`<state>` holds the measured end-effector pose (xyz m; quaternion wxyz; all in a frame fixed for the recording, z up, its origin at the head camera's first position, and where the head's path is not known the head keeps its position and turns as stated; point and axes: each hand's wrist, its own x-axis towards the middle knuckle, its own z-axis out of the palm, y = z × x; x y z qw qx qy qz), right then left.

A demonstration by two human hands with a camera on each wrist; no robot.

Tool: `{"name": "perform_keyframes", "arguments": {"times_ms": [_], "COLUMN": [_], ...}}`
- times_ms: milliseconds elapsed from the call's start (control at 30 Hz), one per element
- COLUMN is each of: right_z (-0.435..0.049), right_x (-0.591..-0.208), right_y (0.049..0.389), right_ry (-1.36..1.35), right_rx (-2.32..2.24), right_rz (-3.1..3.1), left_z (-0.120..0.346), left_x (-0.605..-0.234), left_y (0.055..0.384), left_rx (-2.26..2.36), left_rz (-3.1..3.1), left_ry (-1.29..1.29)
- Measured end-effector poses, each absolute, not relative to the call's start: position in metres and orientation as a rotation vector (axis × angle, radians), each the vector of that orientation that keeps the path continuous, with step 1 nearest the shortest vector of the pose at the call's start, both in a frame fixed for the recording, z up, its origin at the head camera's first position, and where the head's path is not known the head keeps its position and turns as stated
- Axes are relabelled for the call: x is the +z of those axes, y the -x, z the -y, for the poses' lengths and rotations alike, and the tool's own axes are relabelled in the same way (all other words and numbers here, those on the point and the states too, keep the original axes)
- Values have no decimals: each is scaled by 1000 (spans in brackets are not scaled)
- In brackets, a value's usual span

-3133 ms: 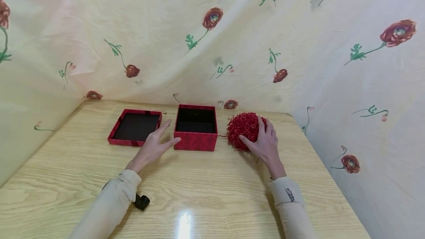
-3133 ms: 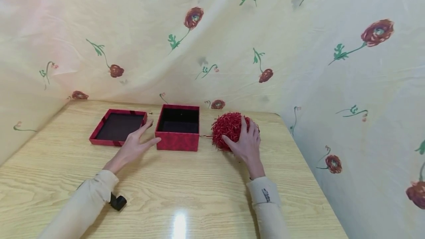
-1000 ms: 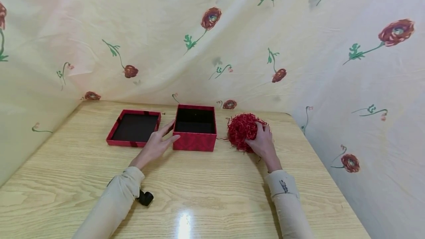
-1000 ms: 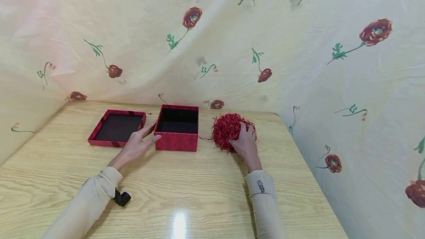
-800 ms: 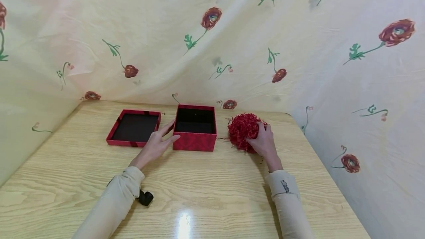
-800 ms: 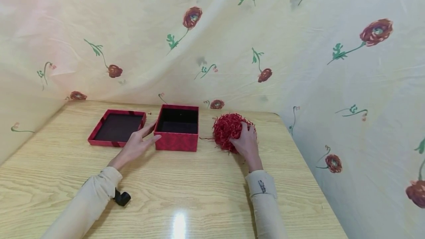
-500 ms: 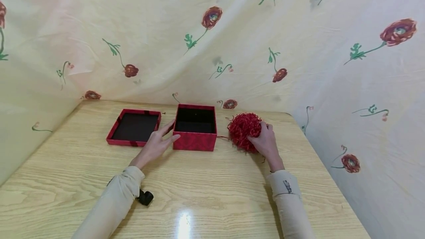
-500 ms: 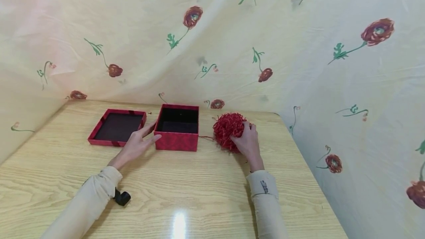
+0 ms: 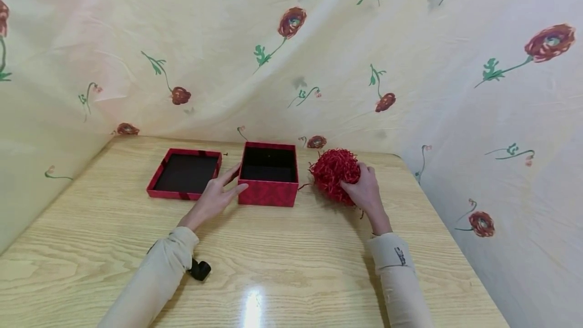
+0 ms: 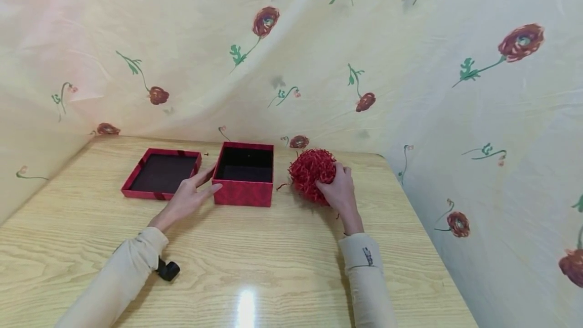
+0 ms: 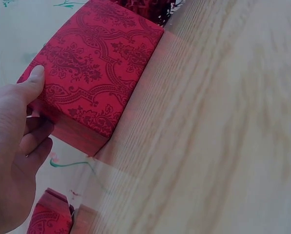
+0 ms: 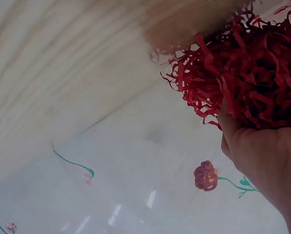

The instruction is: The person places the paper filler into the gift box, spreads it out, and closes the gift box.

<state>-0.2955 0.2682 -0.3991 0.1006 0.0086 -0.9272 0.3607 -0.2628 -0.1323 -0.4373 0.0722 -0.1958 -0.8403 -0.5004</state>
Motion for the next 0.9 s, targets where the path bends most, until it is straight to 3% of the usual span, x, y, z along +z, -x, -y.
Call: {"name": "perform_keyframes", "arguments": {"times_ms": [900], "right_z": [-251], "right_x": [-362], "right_y": [294], "right_ry": [-168], "right_rx": [1099], "right_rz": [2598], "left_z": [134], "left_x": [-440], "left_y": [266], "left_rx": [-1499], "left_rz": [2488], "left_ry": [614]}}
